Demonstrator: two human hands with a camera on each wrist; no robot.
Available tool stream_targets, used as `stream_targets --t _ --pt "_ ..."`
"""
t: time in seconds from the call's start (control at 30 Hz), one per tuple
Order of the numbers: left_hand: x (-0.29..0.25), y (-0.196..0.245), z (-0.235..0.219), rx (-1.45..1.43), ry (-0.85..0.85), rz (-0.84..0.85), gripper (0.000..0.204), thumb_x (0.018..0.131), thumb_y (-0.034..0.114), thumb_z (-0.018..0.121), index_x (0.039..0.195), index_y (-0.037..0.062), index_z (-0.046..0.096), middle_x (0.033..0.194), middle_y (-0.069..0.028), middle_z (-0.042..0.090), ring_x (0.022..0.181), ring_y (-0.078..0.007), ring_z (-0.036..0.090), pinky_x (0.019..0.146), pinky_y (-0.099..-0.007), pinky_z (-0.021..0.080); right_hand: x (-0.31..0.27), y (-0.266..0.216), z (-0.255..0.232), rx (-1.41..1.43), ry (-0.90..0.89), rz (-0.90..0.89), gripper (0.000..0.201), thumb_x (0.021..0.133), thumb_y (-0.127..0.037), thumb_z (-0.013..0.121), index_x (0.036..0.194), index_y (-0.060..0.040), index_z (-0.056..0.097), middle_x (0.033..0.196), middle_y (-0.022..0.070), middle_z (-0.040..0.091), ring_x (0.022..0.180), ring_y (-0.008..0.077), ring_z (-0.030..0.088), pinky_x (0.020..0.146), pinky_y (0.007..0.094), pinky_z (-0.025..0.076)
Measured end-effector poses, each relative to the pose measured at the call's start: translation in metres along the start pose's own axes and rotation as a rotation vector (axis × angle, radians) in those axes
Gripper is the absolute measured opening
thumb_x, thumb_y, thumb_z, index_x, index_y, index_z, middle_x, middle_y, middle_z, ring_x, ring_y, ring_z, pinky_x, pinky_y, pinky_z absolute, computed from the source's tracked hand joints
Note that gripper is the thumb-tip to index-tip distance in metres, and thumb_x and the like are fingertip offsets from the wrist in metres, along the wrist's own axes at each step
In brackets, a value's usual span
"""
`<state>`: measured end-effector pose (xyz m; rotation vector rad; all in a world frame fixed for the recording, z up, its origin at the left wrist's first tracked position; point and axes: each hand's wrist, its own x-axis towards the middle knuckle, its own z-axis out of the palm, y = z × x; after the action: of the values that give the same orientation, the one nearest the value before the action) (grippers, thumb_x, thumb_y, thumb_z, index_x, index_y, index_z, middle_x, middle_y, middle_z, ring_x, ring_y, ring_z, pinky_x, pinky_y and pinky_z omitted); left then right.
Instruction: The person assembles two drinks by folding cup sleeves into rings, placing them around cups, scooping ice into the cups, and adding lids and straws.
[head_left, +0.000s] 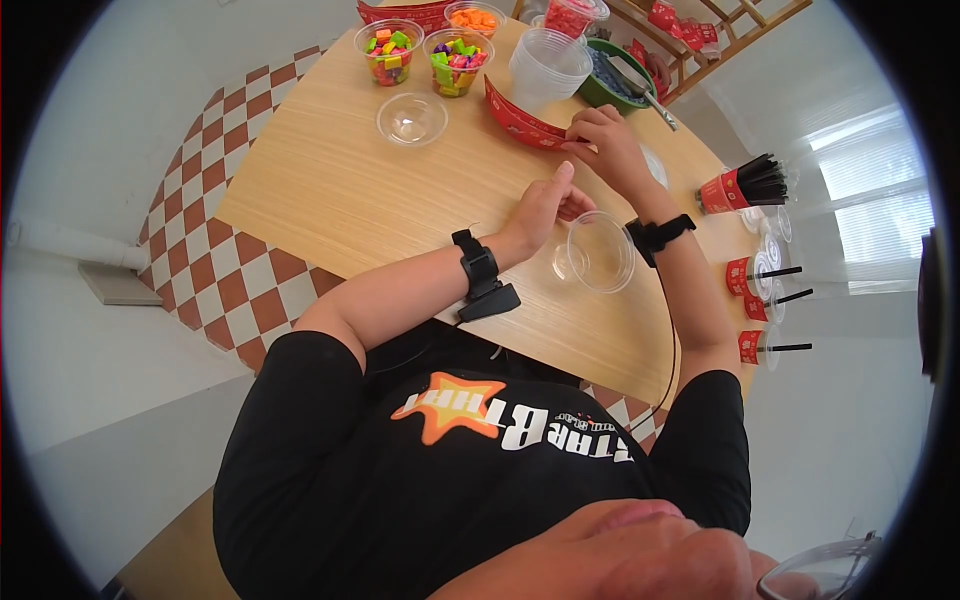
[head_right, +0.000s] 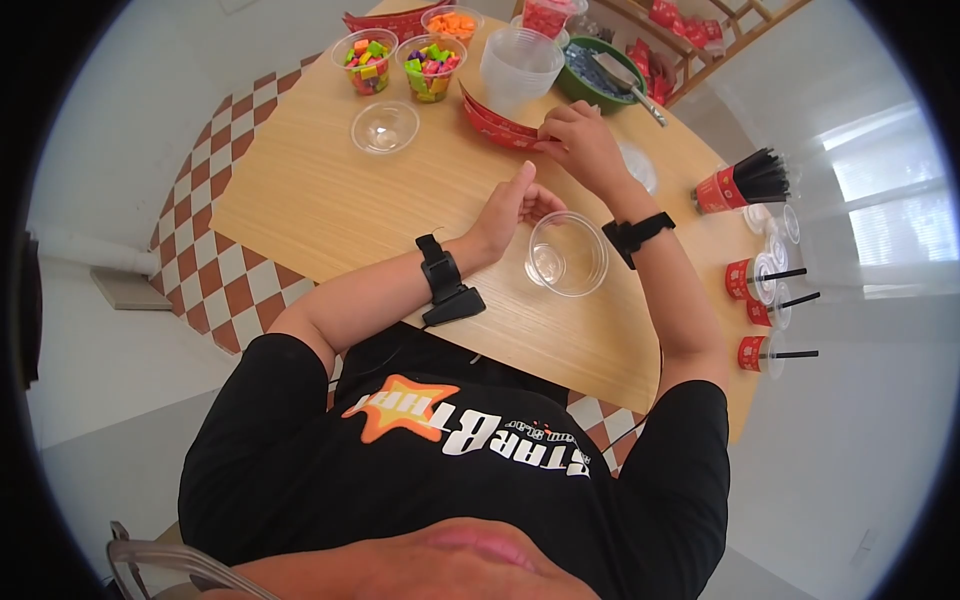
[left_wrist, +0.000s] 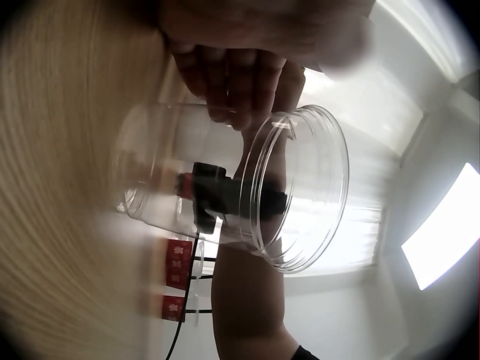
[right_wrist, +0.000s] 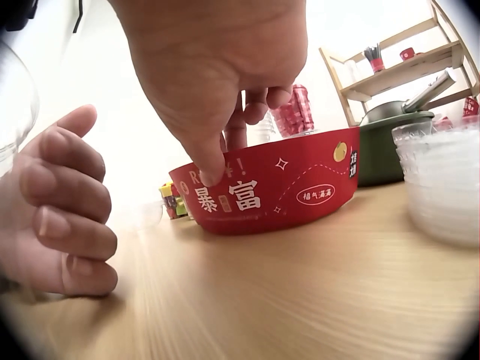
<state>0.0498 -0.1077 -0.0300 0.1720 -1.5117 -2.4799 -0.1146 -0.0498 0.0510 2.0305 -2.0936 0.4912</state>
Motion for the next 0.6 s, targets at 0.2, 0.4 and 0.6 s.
stream_targets --t 0.2,0.4,0.6 --pt "0.005 -0.005 -0.004 0.014 0.099 0.057 0.067 0.104 0.057 0.028 0.113 -0.0024 0.059 0.089 -0.0088 0.066 0.085 -0.0157 0.064 0.082 -0.0279 0.050 -0.009 -0.014 -0.022 0.038 0.072 -0.001 0.012 0.084 -0.017 0.071 0.091 -0.0076 0.072 0.096 0.0068 0.068 0.082 0.0280 0.063 0.070 0.0386 0.051" --pt "-0.009 0.024 0.002 0.137 0.318 0.572 0.059 0.103 0.049 0.041 0.135 -0.0002 0.038 0.105 -0.0076 0.058 0.089 -0.0137 0.060 0.082 -0.0275 0.049 -0.045 -0.071 -0.071 -0.042 0.149 0.128 0.014 0.085 -0.016 0.071 0.097 -0.0083 0.070 0.094 0.0083 0.067 0.081 0.0282 0.065 0.070 0.0384 0.052" --pt "-0.043 0.061 0.020 0.212 0.190 0.608 0.063 0.100 0.046 0.053 0.140 0.0007 0.036 0.126 -0.0106 0.054 0.103 -0.0150 0.059 0.090 -0.0308 0.051 -0.082 -0.125 -0.086 -0.048 0.349 0.012 0.021 0.079 -0.011 0.078 0.098 -0.0066 0.071 0.095 0.0081 0.064 0.083 0.0261 0.062 0.073 0.0370 0.049"
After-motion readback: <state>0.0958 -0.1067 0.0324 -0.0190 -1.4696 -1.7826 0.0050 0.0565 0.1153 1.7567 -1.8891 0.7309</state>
